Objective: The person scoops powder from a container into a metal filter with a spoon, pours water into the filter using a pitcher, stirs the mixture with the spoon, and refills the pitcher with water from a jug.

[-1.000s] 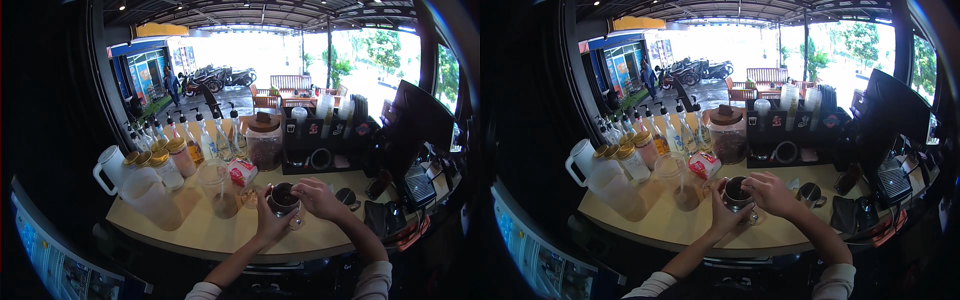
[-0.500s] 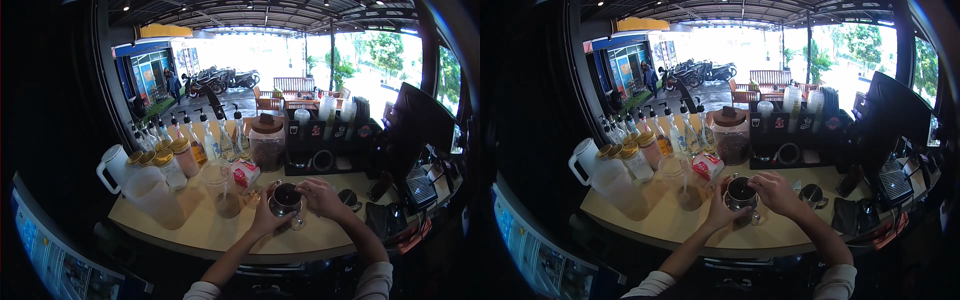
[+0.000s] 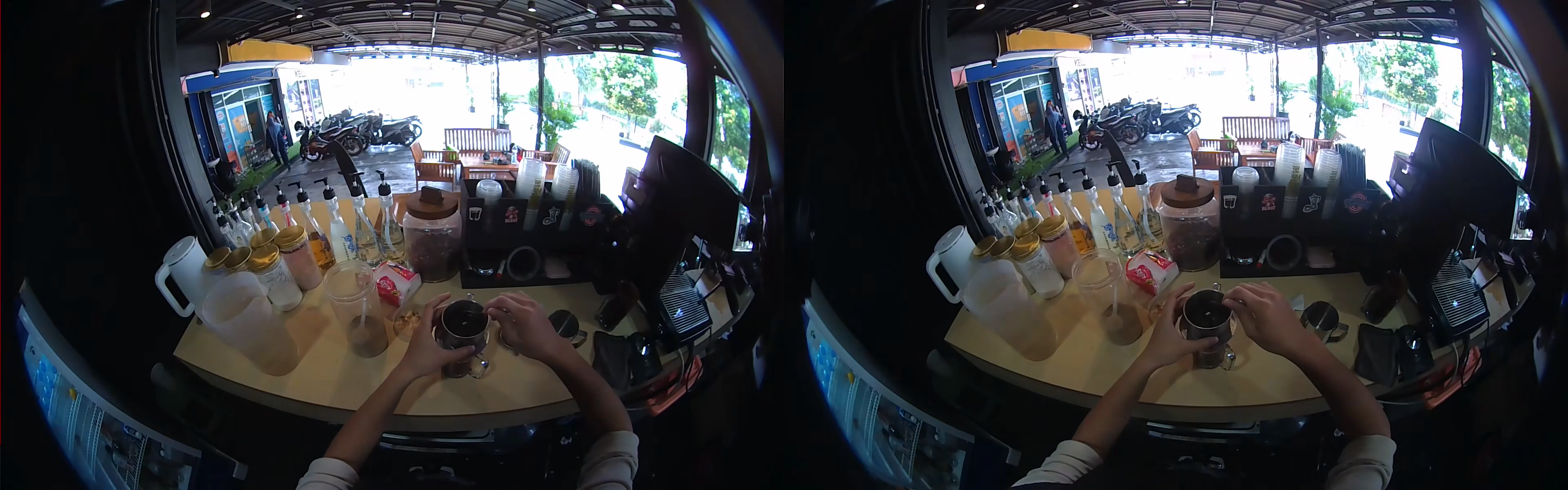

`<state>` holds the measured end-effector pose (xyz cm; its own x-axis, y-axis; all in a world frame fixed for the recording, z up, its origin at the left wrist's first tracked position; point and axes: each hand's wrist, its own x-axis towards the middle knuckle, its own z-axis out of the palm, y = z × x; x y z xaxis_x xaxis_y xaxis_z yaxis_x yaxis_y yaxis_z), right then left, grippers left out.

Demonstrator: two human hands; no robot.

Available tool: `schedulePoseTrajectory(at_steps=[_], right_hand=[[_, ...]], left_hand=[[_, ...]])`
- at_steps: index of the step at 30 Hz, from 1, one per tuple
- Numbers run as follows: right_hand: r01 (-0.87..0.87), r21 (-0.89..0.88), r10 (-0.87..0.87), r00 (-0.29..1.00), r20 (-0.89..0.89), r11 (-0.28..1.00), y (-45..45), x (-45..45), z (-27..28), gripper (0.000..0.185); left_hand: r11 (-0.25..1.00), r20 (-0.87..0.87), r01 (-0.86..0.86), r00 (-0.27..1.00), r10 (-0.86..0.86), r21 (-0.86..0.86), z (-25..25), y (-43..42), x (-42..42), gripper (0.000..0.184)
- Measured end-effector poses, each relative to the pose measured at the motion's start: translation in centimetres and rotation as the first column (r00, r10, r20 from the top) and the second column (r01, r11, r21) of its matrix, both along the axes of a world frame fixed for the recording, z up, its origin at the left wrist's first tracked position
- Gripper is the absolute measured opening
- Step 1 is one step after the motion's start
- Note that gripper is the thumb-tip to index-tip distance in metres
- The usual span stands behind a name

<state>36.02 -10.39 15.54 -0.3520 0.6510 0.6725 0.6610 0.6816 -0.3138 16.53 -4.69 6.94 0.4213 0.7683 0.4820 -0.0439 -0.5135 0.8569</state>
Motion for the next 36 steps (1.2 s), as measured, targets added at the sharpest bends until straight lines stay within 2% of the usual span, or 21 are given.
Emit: schedulePoseTrajectory(at_steps=[2, 4, 7, 9, 10, 12, 15, 21, 22, 24, 25, 27, 28, 30, 34, 36], right_hand=[[0.006, -0.048, -0.005, 1.0, 0.025, 0.999, -0.4, -0.1, 0.0, 0.008], [0.002, -0.009, -0.001, 0.999, 0.048, 1.0, -0.5, -0.2, 0.3, 0.008], [-0.004, 0.038, 0.002, 0.998, 0.061, 0.999, -0.1, -0.4, -0.1, 0.007], [-0.005, 0.053, 0.002, 0.999, 0.054, 0.999, 0.0, -0.3, -0.2, 0.006], [-0.011, 0.057, 0.008, 0.999, 0.053, 0.998, -0.1, -0.2, -0.2, 0.006], [-0.019, 0.059, 0.016, 0.998, 0.053, 0.998, 0.0, -0.1, -0.2, 0.007], [0.01, 0.045, -0.013, 0.998, 0.063, 0.999, 0.3, 0.2, -0.4, 0.007], [0.004, 0.067, -0.008, 0.998, 0.06, 0.998, -0.1, 0.2, 0.0, 0.007], [0.008, 0.043, -0.011, 0.997, 0.07, 0.999, -0.1, 0.3, -0.2, 0.007], [0.009, 0.023, -0.011, 0.997, 0.08, 1.0, -0.1, 0.3, 0.0, 0.007], [-0.003, 0.045, -0.001, 0.996, 0.088, 0.999, -0.3, 0.3, 0.1, 0.007], [-0.013, 0.062, 0.007, 0.995, 0.096, 0.998, -0.1, 0.4, 0.0, 0.007], [0.004, 0.061, -0.009, 0.996, 0.084, 0.998, 0.5, 0.5, -0.3, 0.006], [0.019, 0.06, -0.024, 0.997, 0.074, 0.998, 0.5, 0.6, -0.4, 0.006], [0.015, 0.034, -0.018, 0.995, 0.093, 0.999, 0.2, 0.4, 0.3, 0.006], [0.028, 0.046, -0.031, 0.997, 0.077, 0.999, 0.2, 0.3, 0.2, 0.006]], left_hand=[[1.0, -0.002, 0.015, 1.0, -0.015, -0.003, 0.1, 0.0, -0.1, 0.1], [1.0, -0.005, 0.027, 1.0, -0.027, -0.01, 0.3, -0.3, 0.0, 0.1], [0.997, -0.029, -0.06, 0.998, 0.062, 0.054, 0.5, -1.3, 1.1, 0.096], [0.947, -0.07, -0.255, 0.96, 0.273, 0.195, 0.5, -1.5, 1.8, 0.091], [0.947, -0.069, -0.256, 0.959, 0.274, 0.195, 0.5, -1.4, 1.8, 0.091], [0.982, -0.05, -0.183, 0.982, 0.185, 0.035, 0.5, -1.4, 1.9, 0.087], [0.991, -0.015, -0.129, 0.992, 0.129, -0.023, 1.1, -1.3, 1.2, 0.085], [1.0, -0.058, 0.014, 0.998, -0.013, 0.024, 0.1, 0.5, 0.0, 0.085], [1.0, -0.06, 0.016, 0.998, -0.015, 0.024, 0.2, 0.4, 0.2, 0.085], [0.971, -0.073, -0.076, 0.993, 0.095, 0.225, 0.7, -0.1, 0.6, 0.085], [0.971, -0.072, -0.078, 0.993, 0.097, 0.226, 1.0, -0.5, 0.7, 0.085], [0.962, -0.137, -0.182, 0.968, 0.212, 0.206, 1.4, -1.4, 1.1, 0.086], [0.962, -0.137, -0.181, 0.968, 0.211, 0.203, 1.5, -1.5, 1.1, 0.086], [0.992, -0.089, -0.115, 0.99, 0.111, -0.044, 1.9, -1.4, 1.1, 0.088], [0.998, -0.069, -0.065, 0.995, 0.066, 0.021, 0.7, -0.1, 0.0, 0.088], [1.0, -0.142, -0.028, 0.989, 0.028, 0.003, 0.7, 0.3, -0.4, 0.088]])
